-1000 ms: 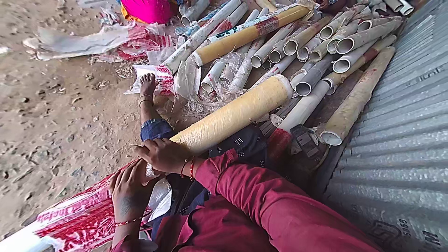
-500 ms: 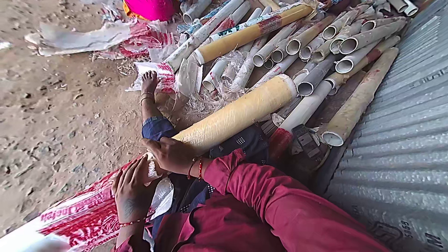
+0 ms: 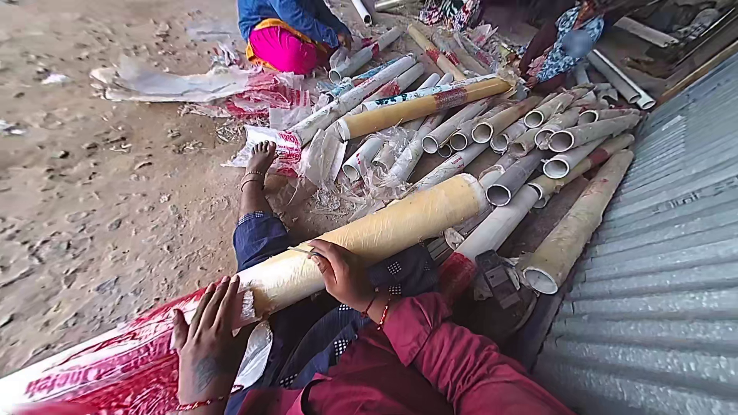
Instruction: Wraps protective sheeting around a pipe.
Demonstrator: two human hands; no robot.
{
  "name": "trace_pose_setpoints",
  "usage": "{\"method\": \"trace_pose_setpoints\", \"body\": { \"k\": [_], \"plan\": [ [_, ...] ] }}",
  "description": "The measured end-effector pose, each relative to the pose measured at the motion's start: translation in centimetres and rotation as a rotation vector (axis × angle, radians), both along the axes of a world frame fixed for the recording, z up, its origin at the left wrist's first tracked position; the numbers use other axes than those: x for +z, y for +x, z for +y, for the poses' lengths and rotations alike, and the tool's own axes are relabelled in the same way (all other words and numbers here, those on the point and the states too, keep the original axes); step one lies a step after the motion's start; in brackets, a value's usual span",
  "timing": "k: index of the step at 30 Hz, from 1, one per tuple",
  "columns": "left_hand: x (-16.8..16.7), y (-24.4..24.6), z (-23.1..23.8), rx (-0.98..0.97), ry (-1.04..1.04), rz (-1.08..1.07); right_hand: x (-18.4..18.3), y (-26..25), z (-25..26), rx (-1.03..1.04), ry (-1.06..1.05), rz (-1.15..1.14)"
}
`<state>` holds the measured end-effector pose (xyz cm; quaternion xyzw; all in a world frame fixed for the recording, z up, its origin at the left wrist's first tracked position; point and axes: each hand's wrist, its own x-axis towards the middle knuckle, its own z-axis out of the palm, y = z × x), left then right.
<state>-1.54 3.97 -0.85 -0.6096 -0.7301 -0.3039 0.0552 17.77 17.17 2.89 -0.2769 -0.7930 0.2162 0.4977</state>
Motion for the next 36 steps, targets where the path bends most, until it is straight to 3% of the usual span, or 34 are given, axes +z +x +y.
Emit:
{"method": "trace_pose_setpoints", "body": {
  "k": [4, 11, 15, 19, 21, 25, 31, 36],
  "plan": [
    [0.0, 0.2, -0.2, 0.014, 0.023, 0.001, 0.7, 0.1, -0.1, 0.057, -0.114, 0.039],
    [-0.7, 0.7, -0.9, 0.122, 0.110, -0.061, 3.6, -0.3, -1.4, 0.080, -0.490, 0.058],
    [-1.3, -0.4, -0.6, 0.093, 0.145, -0.042, 5.1, -2.0, -2.1, 0.249, -0.317, 0.186],
    [-1.7, -0.5, -0.5, 0.077, 0.173, -0.044, 3.0, -3.7, -2.0, 0.325, -0.301, 0.345],
    [-1.7, -0.5, -0.4, 0.077, 0.169, -0.039, 2.0, -4.1, -1.7, 0.256, -0.333, 0.211],
    [-1.9, -0.5, -0.5, 0.088, 0.174, -0.002, 2.6, -4.1, -1.9, 0.058, -0.200, -0.255],
    [-1.5, -0.5, -0.5, 0.076, 0.162, -0.033, 3.3, -4.1, -1.1, 0.100, -0.311, -0.310],
    [2.4, -1.9, -0.6, -0.035, -0.044, -0.190, 4.3, -4.5, -1.5, 0.173, -0.649, -0.244]
  ]
}}
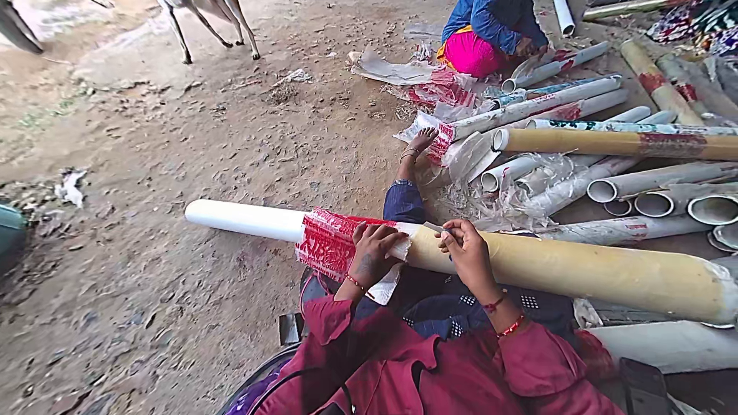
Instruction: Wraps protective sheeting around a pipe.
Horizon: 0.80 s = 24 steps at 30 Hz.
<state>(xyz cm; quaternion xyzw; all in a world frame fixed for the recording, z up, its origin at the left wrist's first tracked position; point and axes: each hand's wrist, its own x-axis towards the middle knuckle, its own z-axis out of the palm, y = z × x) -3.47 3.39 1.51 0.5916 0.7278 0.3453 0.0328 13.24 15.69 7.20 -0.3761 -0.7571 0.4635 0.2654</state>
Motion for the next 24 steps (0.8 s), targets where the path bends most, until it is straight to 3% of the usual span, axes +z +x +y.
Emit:
{"method": "trace_pose_setpoints", "body": {
  "k": [4, 9, 15, 21, 24],
  "plan": [
    [3.1, -1.7, 0.5, -0.138, -0.268, -0.114, -0.1, 0.0, -0.3, -0.003, -0.048, -0.018],
    [2.5, -2.4, 0.4, -0.194, -0.283, -0.155, -0.3, 0.2, -0.7, 0.002, -0.103, -0.039],
    [-0.2, -1.6, 0.0, -0.127, -0.037, -0.059, -1.3, -1.1, -2.5, -0.038, -0.132, 0.016],
    [-2.5, -0.8, -0.3, -0.039, 0.167, 0.081, -1.1, -1.4, -2.9, 0.089, -0.020, -0.409],
    [-3.6, -0.2, -0.6, 0.025, 0.268, 0.177, 0.1, -1.4, -2.8, 0.125, 0.008, -0.515]
  ]
}}
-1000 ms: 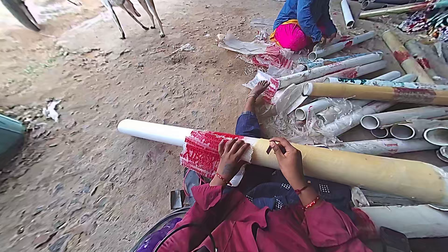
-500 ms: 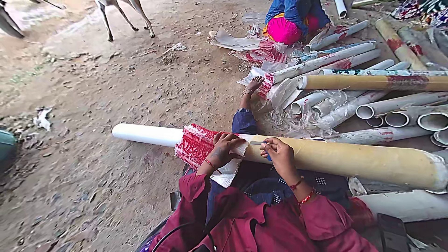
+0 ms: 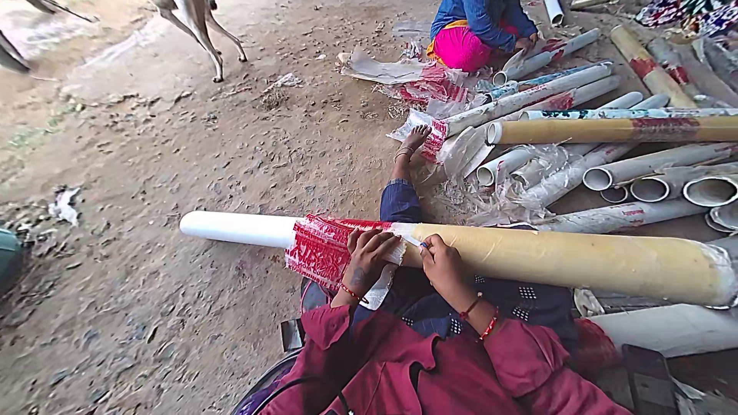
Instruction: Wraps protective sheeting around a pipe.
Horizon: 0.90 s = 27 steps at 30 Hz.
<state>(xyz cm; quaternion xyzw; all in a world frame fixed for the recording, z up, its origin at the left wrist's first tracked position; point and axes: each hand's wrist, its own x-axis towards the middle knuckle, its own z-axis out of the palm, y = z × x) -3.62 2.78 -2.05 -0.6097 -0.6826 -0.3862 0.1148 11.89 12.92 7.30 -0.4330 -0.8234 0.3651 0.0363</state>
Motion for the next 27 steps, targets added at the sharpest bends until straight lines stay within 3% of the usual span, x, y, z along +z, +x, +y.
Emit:
{"method": "trace_pose_setpoints", "body": {
  "k": [12, 20, 24, 27],
  "plan": [
    [-0.5, 2.6, -1.2, 0.208, 0.104, 0.050, 1.2, 1.0, -0.3, 0.132, -0.012, -0.154],
    [1.3, 2.0, -2.7, 0.053, -0.009, -0.068, 1.3, 1.9, -0.8, 0.328, 0.182, -0.180],
    [1.4, 1.7, -2.9, 0.003, -0.001, -0.023, 0.5, 2.6, 0.1, 0.374, 0.366, 0.008],
    [0.8, 1.9, -3.1, 0.008, 0.071, 0.018, 1.5, 2.3, 0.7, 0.449, 0.289, -0.096]
  ]
}}
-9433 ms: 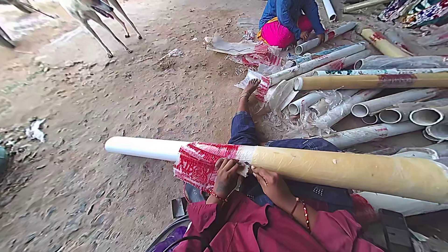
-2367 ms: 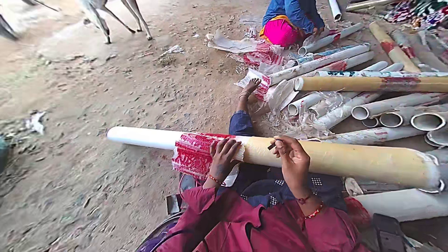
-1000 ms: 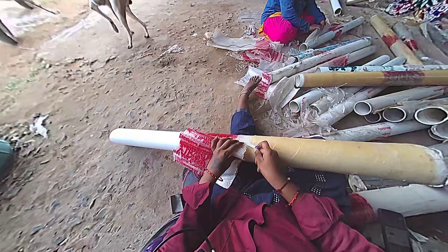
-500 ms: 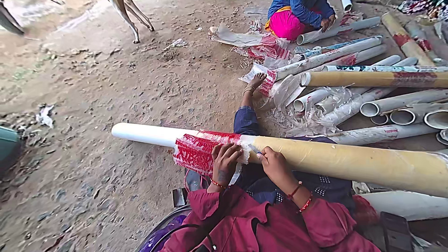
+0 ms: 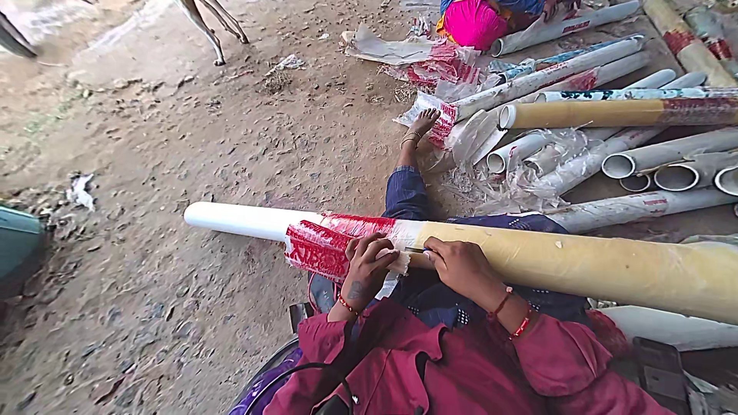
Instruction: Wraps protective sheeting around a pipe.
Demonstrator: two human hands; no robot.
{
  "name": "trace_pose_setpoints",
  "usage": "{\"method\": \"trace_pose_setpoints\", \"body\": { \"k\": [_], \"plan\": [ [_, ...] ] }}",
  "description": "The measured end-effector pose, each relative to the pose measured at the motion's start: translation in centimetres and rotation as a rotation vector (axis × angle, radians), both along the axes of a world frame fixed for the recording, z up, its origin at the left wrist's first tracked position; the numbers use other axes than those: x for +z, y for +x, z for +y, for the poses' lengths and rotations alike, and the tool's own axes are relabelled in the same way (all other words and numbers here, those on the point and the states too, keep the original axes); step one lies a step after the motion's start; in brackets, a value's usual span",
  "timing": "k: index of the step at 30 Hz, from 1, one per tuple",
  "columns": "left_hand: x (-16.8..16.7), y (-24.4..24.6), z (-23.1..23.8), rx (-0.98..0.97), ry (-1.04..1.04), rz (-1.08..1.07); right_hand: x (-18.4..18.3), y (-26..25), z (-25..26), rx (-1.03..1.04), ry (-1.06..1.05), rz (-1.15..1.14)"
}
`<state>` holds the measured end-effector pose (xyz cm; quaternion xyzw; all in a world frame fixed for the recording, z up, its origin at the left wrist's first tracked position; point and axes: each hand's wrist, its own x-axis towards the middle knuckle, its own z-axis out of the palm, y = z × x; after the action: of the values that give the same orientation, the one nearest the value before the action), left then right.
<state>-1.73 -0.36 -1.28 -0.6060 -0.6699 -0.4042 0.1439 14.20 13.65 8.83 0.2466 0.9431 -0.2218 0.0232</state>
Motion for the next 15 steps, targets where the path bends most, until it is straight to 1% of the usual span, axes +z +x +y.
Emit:
{"method": "trace_pose_setpoints", "body": {
  "k": [8, 10, 15],
  "plan": [
    [-0.1, 0.3, -0.6, 0.018, -0.019, 0.028, 2.1, -1.2, 0.5, 0.145, -0.069, -0.284],
    [-0.1, 0.3, -0.5, 0.014, -0.014, 0.036, 2.6, -1.1, 0.6, 0.147, -0.098, -0.309],
    [0.0, 0.7, -0.6, 0.066, 0.002, 0.061, 1.9, -1.2, -0.1, 0.155, -0.102, -0.313]
  ]
}}
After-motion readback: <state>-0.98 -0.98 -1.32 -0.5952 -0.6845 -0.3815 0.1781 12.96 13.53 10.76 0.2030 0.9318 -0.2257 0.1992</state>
